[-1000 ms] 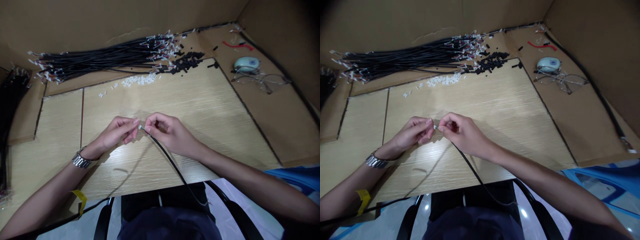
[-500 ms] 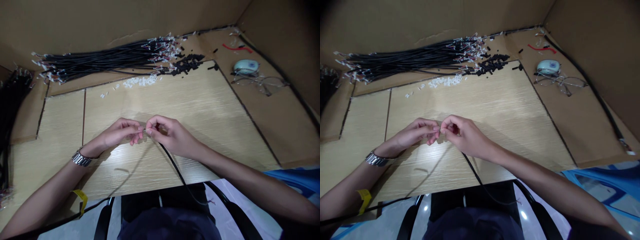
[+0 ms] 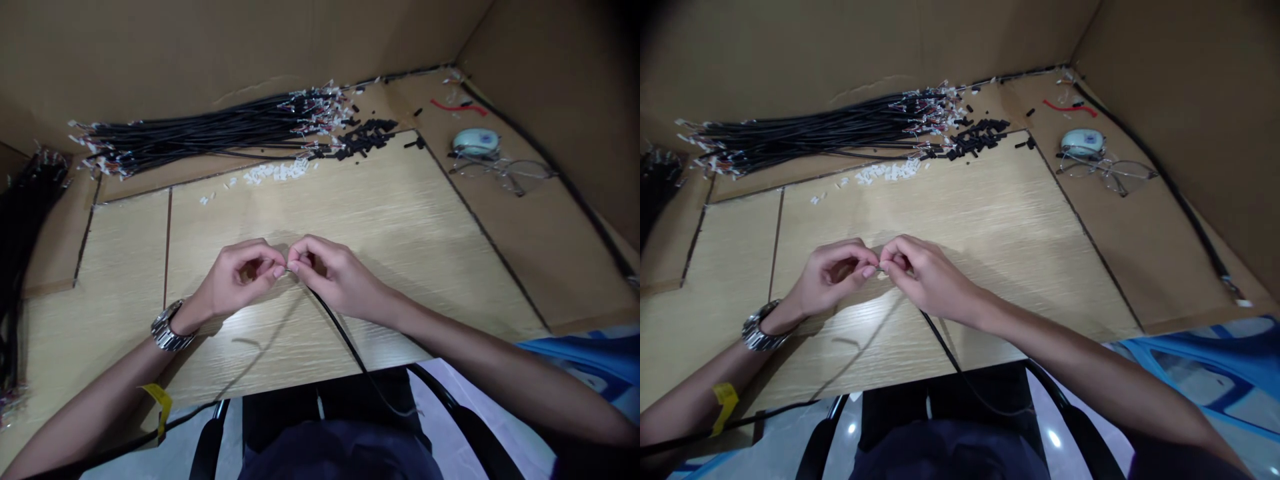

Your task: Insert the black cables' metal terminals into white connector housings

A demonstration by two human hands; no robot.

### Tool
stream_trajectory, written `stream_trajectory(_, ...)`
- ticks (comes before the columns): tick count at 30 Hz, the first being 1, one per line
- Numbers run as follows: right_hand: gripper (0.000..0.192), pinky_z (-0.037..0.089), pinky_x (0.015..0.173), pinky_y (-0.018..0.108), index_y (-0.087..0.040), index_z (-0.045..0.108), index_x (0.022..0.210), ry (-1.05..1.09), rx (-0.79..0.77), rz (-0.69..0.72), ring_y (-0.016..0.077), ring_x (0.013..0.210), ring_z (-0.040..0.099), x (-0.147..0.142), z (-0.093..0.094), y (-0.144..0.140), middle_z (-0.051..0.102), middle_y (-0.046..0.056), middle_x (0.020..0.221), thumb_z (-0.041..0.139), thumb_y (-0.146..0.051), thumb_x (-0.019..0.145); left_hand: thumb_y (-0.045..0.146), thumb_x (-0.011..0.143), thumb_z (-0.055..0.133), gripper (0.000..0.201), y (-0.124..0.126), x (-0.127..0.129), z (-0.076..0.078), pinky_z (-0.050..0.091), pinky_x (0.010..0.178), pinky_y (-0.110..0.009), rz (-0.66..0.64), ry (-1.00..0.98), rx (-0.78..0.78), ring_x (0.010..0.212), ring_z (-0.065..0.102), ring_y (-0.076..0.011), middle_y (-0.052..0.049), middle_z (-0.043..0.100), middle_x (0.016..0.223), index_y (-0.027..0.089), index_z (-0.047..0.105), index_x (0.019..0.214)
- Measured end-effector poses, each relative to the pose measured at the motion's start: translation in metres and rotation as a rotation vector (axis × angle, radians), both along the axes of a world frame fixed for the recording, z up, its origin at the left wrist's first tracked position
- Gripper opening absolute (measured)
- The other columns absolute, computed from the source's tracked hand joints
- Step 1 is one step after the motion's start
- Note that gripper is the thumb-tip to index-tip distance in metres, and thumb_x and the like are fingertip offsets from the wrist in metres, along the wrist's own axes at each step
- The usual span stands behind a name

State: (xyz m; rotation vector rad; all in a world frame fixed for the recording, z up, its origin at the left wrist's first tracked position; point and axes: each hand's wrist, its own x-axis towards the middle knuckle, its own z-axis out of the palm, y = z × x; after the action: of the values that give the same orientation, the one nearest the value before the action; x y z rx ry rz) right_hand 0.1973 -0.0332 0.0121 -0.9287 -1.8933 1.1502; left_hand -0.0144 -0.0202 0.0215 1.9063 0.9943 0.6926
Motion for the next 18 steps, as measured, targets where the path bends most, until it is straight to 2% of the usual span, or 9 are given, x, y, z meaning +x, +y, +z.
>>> stream_trajectory(3, 0.007, 0.038, 0.067, 0.028, -0.019, 0.055, 0.09, -0.042, 0.11, -0.03, 0.0133, 0.073, 0.048, -0.001, 0.001, -0.001, 0.053, 0.001, 0.081, 0.051, -0.019, 0.096, 0.025, 0.088, 0.064, 0.01, 0.0, 0.002, 0.002, 0.038, 0.056, -0.023, 0.036, 0.005, -0.011, 0.061, 0.049, -0.0111, -0.001, 0.059, 0.07, 0.016, 0.069, 0.085)
stream_trajectory(6, 0.006, 0.039, 0.07, 0.028, -0.019, 0.055, 0.092, -0.049, 0.16, -0.058, 0.0144, 0.076, 0.05, -0.004, 0.0, -0.002, 0.055, 0.002, 0.084, 0.051, -0.019, 0.096, 0.024, 0.086, 0.066, 0.009, -0.005, 0.007, 0.003, 0.04, 0.054, -0.021, 0.112, -0.068, -0.137, 0.06, 0.053, -0.0102, 0.0, 0.06, 0.07, 0.016, 0.067, 0.081)
stream_trajectory(9, 0.006, 0.04, 0.072, 0.028, -0.019, 0.057, 0.092, -0.049, 0.144, -0.102, 0.014, 0.077, 0.051, -0.007, -0.001, -0.005, 0.055, 0.001, 0.084, 0.052, -0.02, 0.096, 0.028, 0.087, 0.066, 0.014, -0.011, 0.011, 0.005, 0.047, 0.055, -0.021, 0.198, -0.137, -0.272, 0.057, 0.059, -0.0107, 0.001, 0.064, 0.066, 0.016, 0.064, 0.081)
stream_trajectory(12, 0.007, 0.039, 0.071, 0.027, -0.019, 0.057, 0.091, -0.038, 0.108, -0.14, 0.0133, 0.075, 0.051, -0.01, -0.003, -0.007, 0.054, 0.0, 0.081, 0.054, -0.022, 0.096, 0.031, 0.088, 0.066, 0.016, -0.015, 0.014, 0.007, 0.054, 0.066, -0.023, 0.238, -0.166, -0.336, 0.067, 0.066, -0.0136, -0.001, 0.069, 0.073, 0.016, 0.064, 0.083)
stream_trajectory(18, 0.006, 0.039, 0.071, 0.028, -0.02, 0.057, 0.09, -0.021, 0.039, -0.218, 0.0143, 0.076, 0.051, -0.014, -0.006, -0.008, 0.054, 0.0, 0.079, 0.055, -0.022, 0.095, 0.031, 0.087, 0.067, 0.016, -0.019, 0.016, 0.006, 0.057, 0.069, -0.021, 0.274, -0.176, -0.327, 0.07, 0.068, -0.0119, -0.001, 0.068, 0.082, 0.016, 0.065, 0.086)
